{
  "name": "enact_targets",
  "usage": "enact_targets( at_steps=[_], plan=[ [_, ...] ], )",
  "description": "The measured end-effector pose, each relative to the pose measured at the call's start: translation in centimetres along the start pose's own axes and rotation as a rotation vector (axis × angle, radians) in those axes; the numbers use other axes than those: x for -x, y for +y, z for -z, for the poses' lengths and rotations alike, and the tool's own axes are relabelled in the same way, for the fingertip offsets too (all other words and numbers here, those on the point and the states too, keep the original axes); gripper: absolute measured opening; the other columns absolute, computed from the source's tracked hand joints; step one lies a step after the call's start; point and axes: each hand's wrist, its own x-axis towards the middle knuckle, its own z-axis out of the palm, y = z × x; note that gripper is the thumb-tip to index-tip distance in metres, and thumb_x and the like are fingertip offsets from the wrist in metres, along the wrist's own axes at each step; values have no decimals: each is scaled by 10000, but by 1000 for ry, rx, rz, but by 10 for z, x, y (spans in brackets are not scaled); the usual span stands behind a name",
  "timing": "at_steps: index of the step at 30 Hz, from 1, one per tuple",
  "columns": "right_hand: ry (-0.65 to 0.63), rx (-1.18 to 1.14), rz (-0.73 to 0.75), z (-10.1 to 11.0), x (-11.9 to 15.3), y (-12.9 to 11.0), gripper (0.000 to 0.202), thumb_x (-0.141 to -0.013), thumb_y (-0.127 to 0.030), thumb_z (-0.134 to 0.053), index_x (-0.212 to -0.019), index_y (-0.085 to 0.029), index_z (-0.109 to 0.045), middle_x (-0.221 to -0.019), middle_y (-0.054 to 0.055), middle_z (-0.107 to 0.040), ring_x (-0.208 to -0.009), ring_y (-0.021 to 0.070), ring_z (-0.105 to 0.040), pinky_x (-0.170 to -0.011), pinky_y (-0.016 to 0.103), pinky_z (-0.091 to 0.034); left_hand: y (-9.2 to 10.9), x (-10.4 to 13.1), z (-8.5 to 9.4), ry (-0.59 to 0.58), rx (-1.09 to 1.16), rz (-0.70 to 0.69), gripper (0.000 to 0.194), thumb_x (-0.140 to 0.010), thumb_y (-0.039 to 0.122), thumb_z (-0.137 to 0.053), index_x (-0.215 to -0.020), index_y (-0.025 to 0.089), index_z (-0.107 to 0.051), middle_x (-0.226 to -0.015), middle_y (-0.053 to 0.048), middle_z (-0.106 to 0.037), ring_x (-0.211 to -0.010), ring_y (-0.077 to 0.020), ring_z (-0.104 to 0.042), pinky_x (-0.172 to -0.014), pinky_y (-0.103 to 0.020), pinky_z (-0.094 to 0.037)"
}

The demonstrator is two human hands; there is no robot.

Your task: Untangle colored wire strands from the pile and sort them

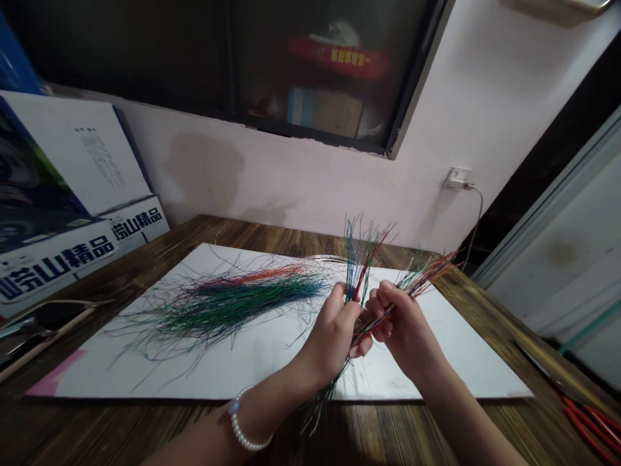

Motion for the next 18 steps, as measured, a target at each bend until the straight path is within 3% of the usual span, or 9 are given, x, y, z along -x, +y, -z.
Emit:
enact_targets(
  at_steps=[7, 18],
  plan=[
    [15, 119, -47, 1, -2, 0, 406, -762, -468, -627, -527, -197, -436, -388, -78, -320, -338, 75, -329, -317, 186, -286, -2, 0, -2, -18, -41, 17, 72, -811, 222, -399, -816, 221, -327, -615, 52, -505, -343, -49, -405, -329, -151, -221],
    [85, 64, -67, 2, -3, 1, 342, -696, -458, -696, -618, -176, -520, -432, -79, -424, -336, 44, -344, -302, 154, -295, -2, -1, -1, -24, -57, 1, 71, -822, 196, -393, -810, 219, -326, -615, 69, -448, -341, -38, -389, -326, -150, -223]
  ],
)
